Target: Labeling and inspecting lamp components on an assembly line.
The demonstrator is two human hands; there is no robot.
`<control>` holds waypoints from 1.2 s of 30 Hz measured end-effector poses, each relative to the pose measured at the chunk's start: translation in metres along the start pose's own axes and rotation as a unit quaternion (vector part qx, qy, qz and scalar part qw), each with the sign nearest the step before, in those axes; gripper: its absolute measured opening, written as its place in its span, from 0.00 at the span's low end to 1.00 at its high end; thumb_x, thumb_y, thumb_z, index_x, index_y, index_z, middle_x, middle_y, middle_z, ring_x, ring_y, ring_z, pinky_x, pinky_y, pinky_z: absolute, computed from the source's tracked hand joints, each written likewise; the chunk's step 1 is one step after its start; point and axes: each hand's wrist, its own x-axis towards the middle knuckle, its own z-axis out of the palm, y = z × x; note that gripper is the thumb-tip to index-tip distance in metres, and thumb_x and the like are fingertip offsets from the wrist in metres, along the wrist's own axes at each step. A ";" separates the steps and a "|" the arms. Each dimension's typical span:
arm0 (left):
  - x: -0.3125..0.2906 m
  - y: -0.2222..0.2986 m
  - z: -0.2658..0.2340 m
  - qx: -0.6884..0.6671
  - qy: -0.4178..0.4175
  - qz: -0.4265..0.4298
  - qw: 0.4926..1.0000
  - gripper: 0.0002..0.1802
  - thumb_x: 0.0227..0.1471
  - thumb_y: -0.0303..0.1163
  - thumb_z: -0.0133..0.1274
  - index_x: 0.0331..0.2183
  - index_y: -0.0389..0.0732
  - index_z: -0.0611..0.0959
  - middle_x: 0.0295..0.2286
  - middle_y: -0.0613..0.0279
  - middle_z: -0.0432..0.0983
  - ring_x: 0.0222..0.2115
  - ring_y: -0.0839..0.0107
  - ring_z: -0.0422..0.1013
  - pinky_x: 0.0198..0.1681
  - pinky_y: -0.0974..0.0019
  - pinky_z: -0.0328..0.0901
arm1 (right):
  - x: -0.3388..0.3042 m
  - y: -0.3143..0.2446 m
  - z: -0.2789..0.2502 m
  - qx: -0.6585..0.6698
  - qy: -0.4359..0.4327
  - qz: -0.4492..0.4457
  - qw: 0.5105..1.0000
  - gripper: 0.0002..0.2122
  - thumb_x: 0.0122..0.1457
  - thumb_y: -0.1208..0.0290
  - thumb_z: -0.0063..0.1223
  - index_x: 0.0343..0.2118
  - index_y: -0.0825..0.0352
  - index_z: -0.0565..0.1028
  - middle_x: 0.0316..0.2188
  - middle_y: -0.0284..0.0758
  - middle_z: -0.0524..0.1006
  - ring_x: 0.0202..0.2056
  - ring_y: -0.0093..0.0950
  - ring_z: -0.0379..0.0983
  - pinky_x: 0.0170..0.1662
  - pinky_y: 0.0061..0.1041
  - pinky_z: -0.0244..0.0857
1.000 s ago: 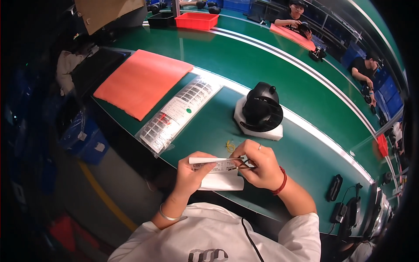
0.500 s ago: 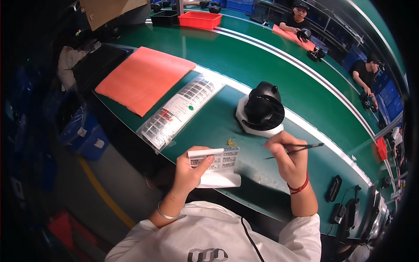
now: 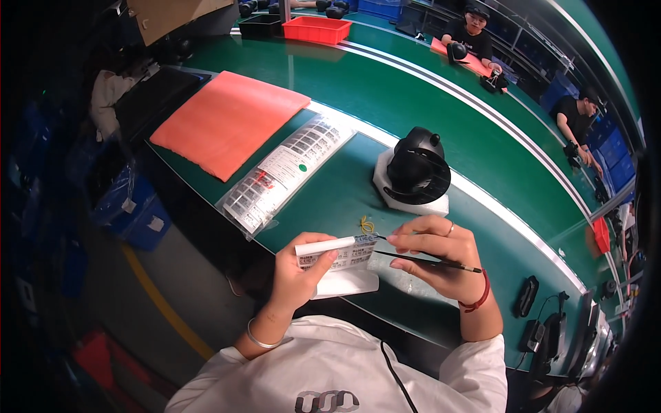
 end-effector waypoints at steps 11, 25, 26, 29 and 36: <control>-0.001 -0.027 -0.005 0.073 -0.061 0.027 0.995 0.10 0.49 0.21 0.56 0.37 0.34 0.78 0.30 0.64 0.77 0.30 0.81 0.70 0.35 0.76 0.66 | 0.000 0.005 -0.016 -0.157 0.145 -0.034 0.976 0.09 0.44 0.87 0.58 0.30 0.69 0.78 0.26 0.38 0.78 0.26 0.32 0.76 0.28 0.22 0.69; -0.006 -0.067 0.010 0.365 0.003 0.253 0.896 0.08 0.39 0.28 0.61 0.27 0.43 0.80 0.21 0.63 0.77 0.20 0.64 0.73 0.22 0.65 0.66 | -0.042 0.096 0.006 -0.394 0.117 -0.140 0.901 0.16 0.37 0.75 0.53 0.35 0.68 0.77 0.30 0.35 0.78 0.28 0.30 0.75 0.29 0.25 0.69; -0.006 -0.067 0.011 0.369 0.006 0.264 0.891 0.08 0.38 0.28 0.61 0.26 0.44 0.79 0.20 0.63 0.76 0.19 0.64 0.72 0.22 0.65 0.66 | -0.041 0.097 0.007 -0.396 0.120 -0.139 0.900 0.16 0.37 0.75 0.53 0.35 0.68 0.77 0.30 0.35 0.78 0.28 0.30 0.75 0.29 0.25 0.69; -0.007 -0.067 0.010 0.361 -0.001 0.260 0.896 0.07 0.38 0.28 0.61 0.26 0.43 0.79 0.20 0.63 0.76 0.19 0.64 0.72 0.22 0.65 0.66 | -0.038 0.105 0.012 -0.391 0.118 -0.144 0.901 0.16 0.38 0.75 0.53 0.34 0.68 0.77 0.32 0.36 0.78 0.28 0.30 0.76 0.28 0.25 0.69; -0.007 -0.067 0.008 0.352 -0.006 0.261 0.899 0.08 0.38 0.28 0.61 0.26 0.43 0.79 0.21 0.63 0.77 0.19 0.64 0.72 0.22 0.65 0.66 | -0.035 0.115 0.011 -0.392 0.125 -0.162 0.897 0.14 0.37 0.80 0.55 0.33 0.67 0.77 0.30 0.35 0.78 0.26 0.29 0.75 0.26 0.24 0.68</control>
